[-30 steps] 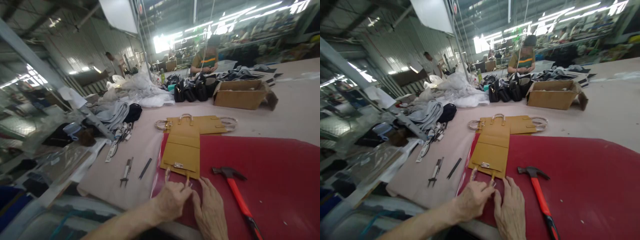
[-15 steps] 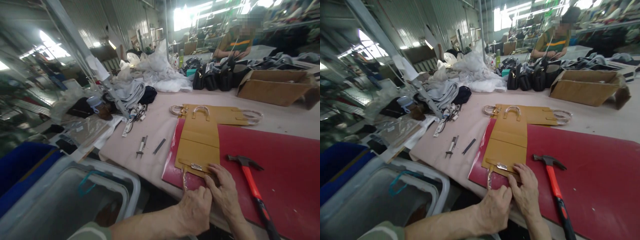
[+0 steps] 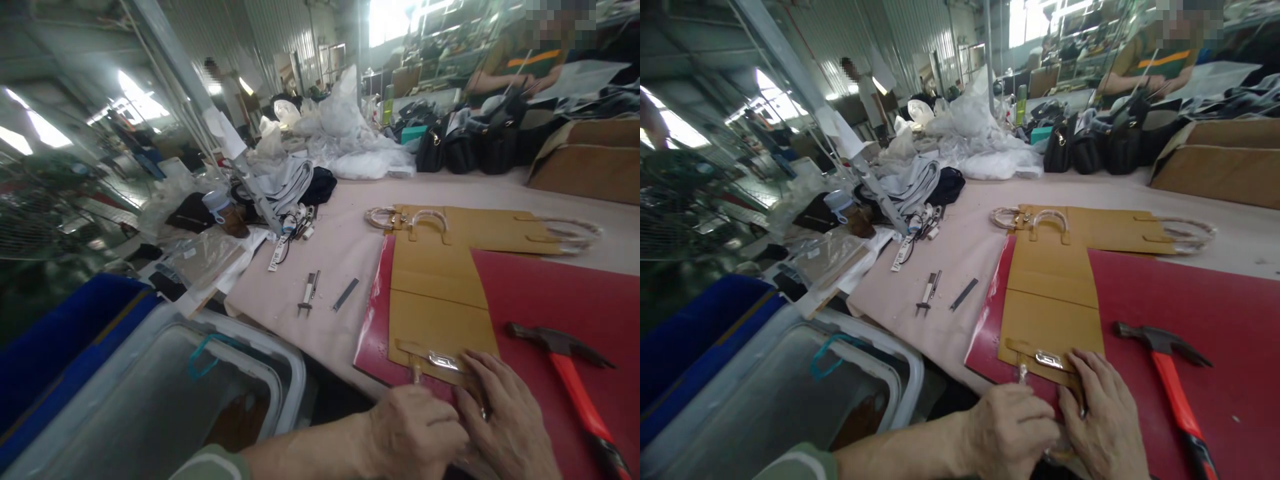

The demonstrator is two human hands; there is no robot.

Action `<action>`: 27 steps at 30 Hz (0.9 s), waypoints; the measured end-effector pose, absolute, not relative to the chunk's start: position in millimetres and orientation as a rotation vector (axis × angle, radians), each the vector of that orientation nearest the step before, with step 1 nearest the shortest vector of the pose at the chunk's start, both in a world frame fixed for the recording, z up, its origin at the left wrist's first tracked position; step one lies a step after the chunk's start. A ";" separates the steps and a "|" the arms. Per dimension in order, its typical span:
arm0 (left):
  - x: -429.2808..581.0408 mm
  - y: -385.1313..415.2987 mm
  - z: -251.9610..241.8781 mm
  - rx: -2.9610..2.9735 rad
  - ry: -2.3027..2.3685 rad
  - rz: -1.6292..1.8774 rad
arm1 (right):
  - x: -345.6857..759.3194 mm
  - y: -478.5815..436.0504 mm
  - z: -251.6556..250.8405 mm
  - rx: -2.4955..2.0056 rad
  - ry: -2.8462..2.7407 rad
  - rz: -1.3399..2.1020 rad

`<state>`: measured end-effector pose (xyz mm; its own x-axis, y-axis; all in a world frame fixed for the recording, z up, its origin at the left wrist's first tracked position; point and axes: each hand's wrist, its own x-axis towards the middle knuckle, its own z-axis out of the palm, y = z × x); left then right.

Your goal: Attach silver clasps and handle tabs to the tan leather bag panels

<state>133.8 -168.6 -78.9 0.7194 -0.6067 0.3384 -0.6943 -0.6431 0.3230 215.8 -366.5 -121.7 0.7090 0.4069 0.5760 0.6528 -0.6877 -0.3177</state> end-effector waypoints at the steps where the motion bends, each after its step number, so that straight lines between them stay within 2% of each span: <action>1: 139.2 -153.5 -77.1 2.528 -0.870 0.327 | 216.0 -366.0 -121.2 -2.413 -0.816 -0.641; 5: 166.5 -67.8 -62.7 2.718 0.060 0.458 | 216.3 -365.1 -117.6 -2.474 -0.819 -0.617; 8: 185.2 1.9 -51.0 2.807 0.665 0.294 | 216.4 -363.3 -115.4 -2.488 -0.819 -0.636; 10: 193.8 37.5 -47.2 2.761 0.899 0.035 | 216.4 -361.5 -115.4 -2.496 -0.814 -0.639; 13: 202.6 66.3 -49.8 2.677 0.951 -0.215 | 214.8 -358.5 -116.1 -2.526 -0.760 -0.621; 18: 215.4 69.7 -64.9 2.564 0.897 -0.361 | 205.7 -354.5 -111.3 -2.544 -0.698 -0.569; 27: 208.3 67.4 -62.2 2.166 0.828 -0.276 | 199.7 -357.2 -109.0 -2.499 -0.656 -0.467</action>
<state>208.3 67.4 -62.2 0.7636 0.4712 -0.4415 0.6419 -0.4795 0.5983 199.7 -357.2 -109.0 0.8241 0.3568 0.4400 0.5324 -0.7531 -0.3865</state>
